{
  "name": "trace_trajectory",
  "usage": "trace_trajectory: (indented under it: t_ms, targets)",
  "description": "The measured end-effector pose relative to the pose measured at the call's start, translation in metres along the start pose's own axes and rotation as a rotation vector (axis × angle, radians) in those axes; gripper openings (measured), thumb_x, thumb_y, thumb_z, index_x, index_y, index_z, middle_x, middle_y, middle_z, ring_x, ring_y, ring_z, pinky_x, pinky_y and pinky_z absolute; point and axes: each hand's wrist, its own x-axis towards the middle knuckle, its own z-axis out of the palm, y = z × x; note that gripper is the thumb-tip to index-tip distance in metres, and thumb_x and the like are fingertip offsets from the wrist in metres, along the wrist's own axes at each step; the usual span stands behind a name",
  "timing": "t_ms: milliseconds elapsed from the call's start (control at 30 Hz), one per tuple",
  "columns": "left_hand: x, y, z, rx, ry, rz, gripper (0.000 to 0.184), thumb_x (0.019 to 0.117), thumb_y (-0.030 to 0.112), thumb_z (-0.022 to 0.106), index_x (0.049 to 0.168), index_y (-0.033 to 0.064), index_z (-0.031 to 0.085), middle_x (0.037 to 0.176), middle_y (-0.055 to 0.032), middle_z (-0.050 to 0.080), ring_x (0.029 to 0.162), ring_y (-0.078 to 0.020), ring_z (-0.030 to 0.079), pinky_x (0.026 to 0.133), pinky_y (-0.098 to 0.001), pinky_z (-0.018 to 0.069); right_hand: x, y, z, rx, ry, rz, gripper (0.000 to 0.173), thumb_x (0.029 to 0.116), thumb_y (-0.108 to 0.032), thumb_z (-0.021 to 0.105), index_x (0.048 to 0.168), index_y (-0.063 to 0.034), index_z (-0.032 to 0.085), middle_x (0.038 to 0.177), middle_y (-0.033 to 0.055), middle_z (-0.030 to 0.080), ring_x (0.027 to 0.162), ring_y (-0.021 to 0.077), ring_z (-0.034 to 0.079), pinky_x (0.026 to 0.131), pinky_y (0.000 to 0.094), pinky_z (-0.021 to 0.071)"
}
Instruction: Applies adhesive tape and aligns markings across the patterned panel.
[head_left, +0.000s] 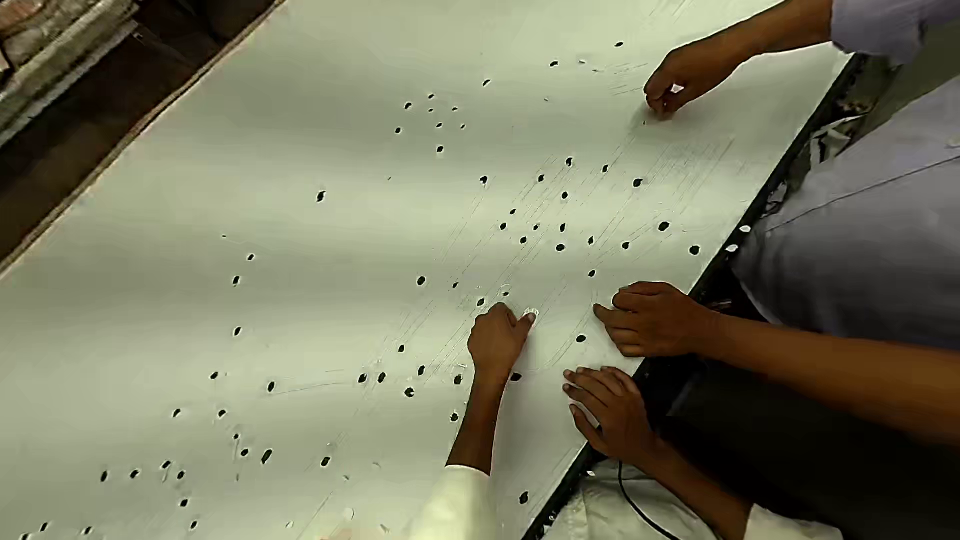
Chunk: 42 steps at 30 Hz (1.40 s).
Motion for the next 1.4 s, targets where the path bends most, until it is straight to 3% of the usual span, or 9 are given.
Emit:
trace_trajectory:
  t_ms: [100, 300, 433, 567, 733, 967, 1100, 1233, 1400]
  targets:
    - [-0.038, -0.038, -0.001, -0.01, 0.067, 0.044, 0.041, 0.0983, 0.039, 0.068, 0.107, 0.0, 0.069, 0.085, -0.0209, 0.069, 0.082, -0.0411, 0.068, 0.075, -0.0638, 0.0537, 0.001, 0.0, 0.0, -0.011, 0.001, -0.001, 0.036, 0.1038, -0.035, 0.041, 0.113, -0.0243, 0.074, 0.129, -0.0061, 0.071, 0.125, 0.0135, 0.061, 0.112, 0.0398, 0.0373]
    - [-0.206, -0.177, -0.009, -0.226, 0.606, 0.161, 0.027, 0.0955, 0.018, 0.068, 0.089, -0.0084, 0.064, 0.067, -0.0108, 0.062, 0.057, -0.0131, 0.061, 0.055, -0.0304, 0.054, 0.008, -0.002, -0.007, 0.007, -0.069, 0.043, 0.037, 0.1023, -0.041, 0.048, 0.107, -0.0176, 0.077, 0.126, 0.0012, 0.072, 0.118, 0.0216, 0.066, 0.105, 0.0511, 0.0436]
    - [-0.322, -0.255, -0.006, -0.268, 1.048, -0.217, 0.032, 0.0948, 0.015, 0.069, 0.101, -0.0143, 0.057, 0.09, -0.0141, 0.061, 0.082, -0.0058, 0.061, 0.069, -0.0182, 0.0522, 0.024, -0.031, -0.011, 0.118, -0.116, 0.051, 0.037, 0.0995, -0.036, 0.055, 0.107, -0.0062, 0.076, 0.119, 0.0138, 0.071, 0.111, 0.0356, 0.066, 0.098, 0.0593, 0.0474]
    - [-0.385, -0.319, 0.037, -0.429, 1.05, -0.452, 0.085, 0.081, 0.032, 0.081, 0.137, -0.0168, 0.041, 0.138, -0.0339, 0.05, 0.123, -0.0356, 0.055, 0.09, -0.046, 0.0533, 0.032, -0.102, 0.006, 0.372, -0.248, 0.032, 0.036, 0.0988, -0.032, 0.058, 0.113, -0.0016, 0.072, 0.122, 0.0187, 0.068, 0.114, 0.0377, 0.064, 0.094, 0.0607, 0.0487]
    - [-0.361, -0.32, 0.079, -0.646, 0.912, -0.454, 0.102, 0.0688, 0.045, 0.087, 0.145, -0.0093, 0.046, 0.136, -0.0266, 0.06, 0.126, -0.0322, 0.06, 0.105, -0.0476, 0.0506, 0.016, -0.182, 0.028, 0.536, -0.356, -0.105, 0.029, 0.0972, -0.026, 0.061, 0.111, -0.0032, 0.071, 0.114, 0.0134, 0.07, 0.101, 0.028, 0.068, 0.086, 0.0518, 0.0562]
    - [-0.311, -0.29, 0.075, -0.443, 1.109, -0.4, 0.067, 0.0739, 0.032, 0.081, 0.125, -0.0092, 0.066, 0.098, -0.0233, 0.074, 0.086, -0.0339, 0.074, 0.078, -0.0534, 0.058, -0.011, -0.202, 0.021, 0.514, -0.342, -0.071, 0.027, 0.0955, -0.025, 0.062, 0.112, -0.006, 0.071, 0.107, 0.0073, 0.071, 0.091, 0.0202, 0.068, 0.08, 0.044, 0.0568]
    - [-0.265, -0.262, 0.064, -0.479, 0.94, -0.178, 0.071, 0.0798, 0.032, 0.083, 0.136, -0.0057, 0.06, 0.109, -0.0231, 0.073, 0.097, -0.0374, 0.073, 0.085, -0.0597, 0.057, -0.018, -0.196, 0.018, 0.537, -0.4, -0.023, 0.03, 0.0964, -0.026, 0.06, 0.118, -0.0067, 0.07, 0.104, 0.006, 0.071, 0.088, 0.0171, 0.069, 0.076, 0.0407, 0.0583]
    - [-0.235, -0.24, 0.049, -0.692, 0.72, 0.024, 0.068, 0.0811, 0.032, 0.087, 0.135, 0.0014, 0.061, 0.134, -0.0165, 0.064, 0.115, -0.0279, 0.066, 0.097, -0.05, 0.0555, -0.004, -0.201, 0.019, 0.549, -0.51, 0.001, 0.047, 0.0965, -0.027, 0.064, 0.139, -0.0071, 0.058, 0.116, 0.008, 0.069, 0.096, 0.0216, 0.068, 0.083, 0.0445, 0.0585]
    - [-0.232, -0.22, 0.025, -0.976, 0.467, -0.077, 0.035, 0.0971, 0.032, 0.07, 0.118, 0.004, 0.069, 0.143, -0.0144, 0.051, 0.126, -0.0266, 0.055, 0.095, -0.0456, 0.0543, 0.022, -0.204, 0.031, 0.537, -0.414, -0.032, 0.04, 0.0899, -0.029, 0.076, 0.122, -0.0064, 0.07, 0.107, 0.0107, 0.07, 0.091, 0.0253, 0.069, 0.079, 0.047, 0.0591]
